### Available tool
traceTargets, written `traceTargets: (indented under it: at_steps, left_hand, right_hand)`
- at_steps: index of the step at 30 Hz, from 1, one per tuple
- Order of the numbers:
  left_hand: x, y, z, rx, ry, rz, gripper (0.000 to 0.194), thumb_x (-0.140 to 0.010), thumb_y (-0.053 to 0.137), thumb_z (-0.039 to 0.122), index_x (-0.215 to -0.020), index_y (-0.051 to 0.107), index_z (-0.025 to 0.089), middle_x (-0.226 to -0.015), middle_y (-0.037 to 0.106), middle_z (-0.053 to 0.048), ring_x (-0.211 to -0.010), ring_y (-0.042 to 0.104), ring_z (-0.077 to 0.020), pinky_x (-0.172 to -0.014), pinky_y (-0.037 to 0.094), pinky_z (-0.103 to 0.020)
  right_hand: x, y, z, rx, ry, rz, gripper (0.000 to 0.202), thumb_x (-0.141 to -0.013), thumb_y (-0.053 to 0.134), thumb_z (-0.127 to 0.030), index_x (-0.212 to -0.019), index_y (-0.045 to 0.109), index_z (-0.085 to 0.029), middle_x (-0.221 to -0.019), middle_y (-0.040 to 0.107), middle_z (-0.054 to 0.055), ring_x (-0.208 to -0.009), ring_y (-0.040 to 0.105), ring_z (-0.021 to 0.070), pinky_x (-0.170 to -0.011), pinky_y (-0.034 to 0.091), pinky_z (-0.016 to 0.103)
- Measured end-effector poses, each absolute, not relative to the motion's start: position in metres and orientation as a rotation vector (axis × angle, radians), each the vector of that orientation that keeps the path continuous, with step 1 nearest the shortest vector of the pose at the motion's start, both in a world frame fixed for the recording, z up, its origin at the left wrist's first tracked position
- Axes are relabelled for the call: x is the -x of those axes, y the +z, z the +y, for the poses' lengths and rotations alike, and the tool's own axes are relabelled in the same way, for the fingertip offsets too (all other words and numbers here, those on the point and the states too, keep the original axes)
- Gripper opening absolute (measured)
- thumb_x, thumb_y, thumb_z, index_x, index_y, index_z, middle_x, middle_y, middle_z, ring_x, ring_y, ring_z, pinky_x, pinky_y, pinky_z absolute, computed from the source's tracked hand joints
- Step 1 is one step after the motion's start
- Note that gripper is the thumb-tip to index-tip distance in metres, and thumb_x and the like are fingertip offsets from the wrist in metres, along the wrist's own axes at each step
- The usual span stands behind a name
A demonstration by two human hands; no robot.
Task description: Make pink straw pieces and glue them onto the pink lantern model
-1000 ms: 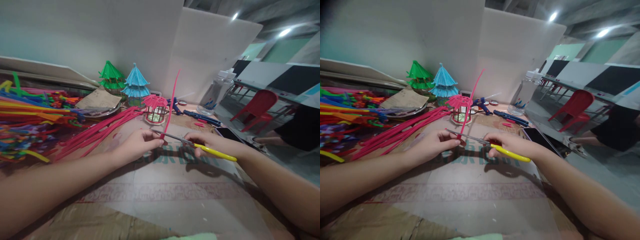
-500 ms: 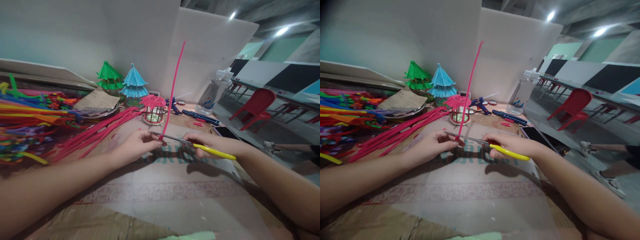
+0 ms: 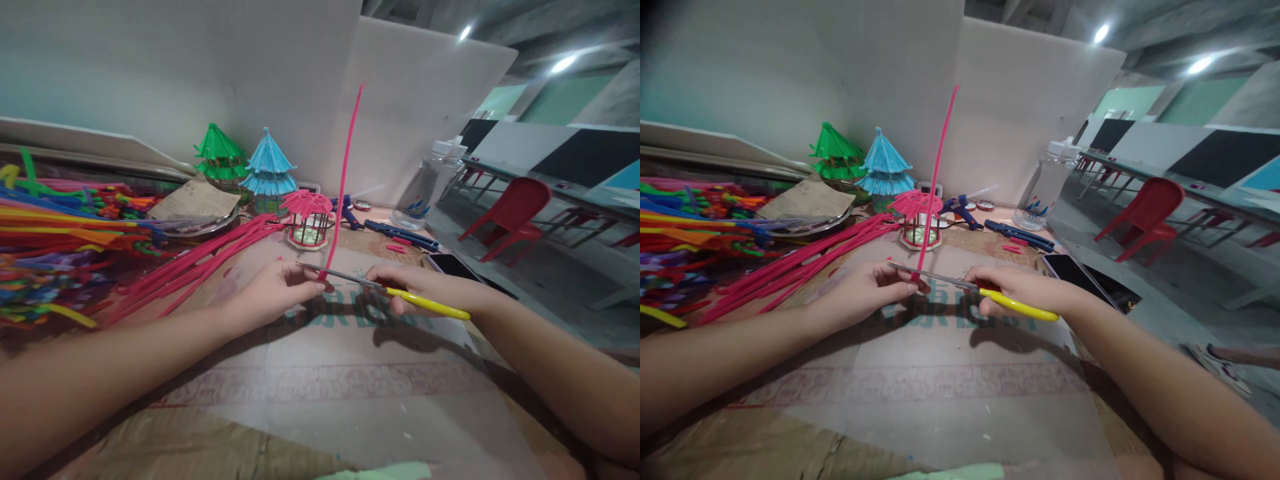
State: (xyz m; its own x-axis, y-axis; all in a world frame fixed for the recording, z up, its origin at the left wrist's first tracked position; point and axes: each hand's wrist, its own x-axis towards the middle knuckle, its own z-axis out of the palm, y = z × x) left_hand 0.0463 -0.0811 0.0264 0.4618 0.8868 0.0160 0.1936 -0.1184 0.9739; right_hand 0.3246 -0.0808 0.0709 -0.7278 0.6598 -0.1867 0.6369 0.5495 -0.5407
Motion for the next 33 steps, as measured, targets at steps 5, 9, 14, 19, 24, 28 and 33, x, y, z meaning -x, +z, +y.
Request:
traceTargets:
  at_steps: [5, 9, 14, 19, 24, 28, 33]
  left_hand:
    - [-0.0458, 0.0266, -0.0807, -1.599, 0.78, 0.943, 0.024, -0.075, 0.067, 0.034, -0.088, 0.072, 0.014, -0.09, 0.075, -0.008, -0.081, 0.067, -0.0181, -0.075, 0.051, -0.027]
    - [-0.0466, 0.029, -0.082, -1.594, 0.775, 0.961, 0.024, -0.074, 0.067, 0.033, -0.086, 0.071, 0.013, -0.089, 0.074, -0.009, -0.081, 0.067, -0.0191, -0.074, 0.051, -0.029]
    - [-0.047, 0.0309, -0.083, -1.595, 0.764, 0.996, 0.025, -0.074, 0.066, 0.034, -0.088, 0.071, 0.013, -0.09, 0.074, -0.009, -0.082, 0.067, -0.0194, -0.072, 0.05, -0.028]
    - [-0.0467, 0.0303, -0.0826, -1.629, 0.765, 1.001, 0.027, -0.075, 0.066, 0.035, -0.088, 0.072, 0.012, -0.088, 0.074, -0.008, -0.078, 0.067, -0.0183, -0.069, 0.049, -0.026]
    - [-0.0471, 0.0309, -0.0829, -1.624, 0.749, 0.999, 0.027, -0.075, 0.065, 0.034, -0.089, 0.072, 0.012, -0.089, 0.075, -0.008, -0.079, 0.067, -0.0187, -0.071, 0.05, -0.026]
    - [-0.0466, 0.0304, -0.083, -1.624, 0.753, 1.005, 0.024, -0.076, 0.065, 0.033, -0.088, 0.072, 0.013, -0.089, 0.075, -0.008, -0.08, 0.067, -0.0186, -0.071, 0.05, -0.026]
    - [-0.046, 0.0297, -0.0825, -1.655, 0.745, 0.974, 0.024, -0.078, 0.064, 0.033, -0.09, 0.073, 0.015, -0.091, 0.075, -0.007, -0.081, 0.067, -0.0189, -0.071, 0.05, -0.026]
  right_hand:
    - [-0.3257, 0.0699, -0.0805, 1.126, 0.915, -2.731, 0.048, -0.086, 0.054, -0.054, -0.116, 0.052, -0.017, -0.1, 0.056, 0.006, -0.083, 0.049, 0.0172, -0.07, 0.038, 0.027]
    - [-0.325, 0.0726, -0.0817, 1.056, 0.918, -2.762, 0.047, -0.088, 0.05, -0.055, -0.114, 0.051, -0.016, -0.098, 0.054, 0.007, -0.082, 0.048, 0.0169, -0.07, 0.039, 0.027]
    - [-0.3238, 0.0737, -0.082, 1.048, 0.932, -2.75, 0.048, -0.088, 0.049, -0.057, -0.112, 0.051, -0.015, -0.098, 0.054, 0.007, -0.083, 0.048, 0.0175, -0.071, 0.041, 0.028]
    - [-0.3239, 0.0727, -0.0817, 1.072, 0.933, -2.726, 0.049, -0.086, 0.051, -0.058, -0.112, 0.052, -0.016, -0.1, 0.054, 0.007, -0.084, 0.049, 0.0181, -0.071, 0.04, 0.028]
    - [-0.3221, 0.0744, -0.0825, 1.072, 0.933, -2.728, 0.048, -0.086, 0.051, -0.057, -0.11, 0.052, -0.015, -0.099, 0.054, 0.007, -0.083, 0.049, 0.0178, -0.071, 0.04, 0.028]
    - [-0.3226, 0.0735, -0.0823, 1.091, 0.948, -2.728, 0.047, -0.086, 0.053, -0.055, -0.112, 0.052, -0.016, -0.1, 0.055, 0.006, -0.085, 0.05, 0.0182, -0.072, 0.04, 0.028]
    - [-0.3251, 0.0692, -0.0808, 1.147, 0.906, -2.723, 0.045, -0.085, 0.056, -0.052, -0.114, 0.053, -0.018, -0.098, 0.056, 0.006, -0.081, 0.05, 0.0175, -0.069, 0.04, 0.027]
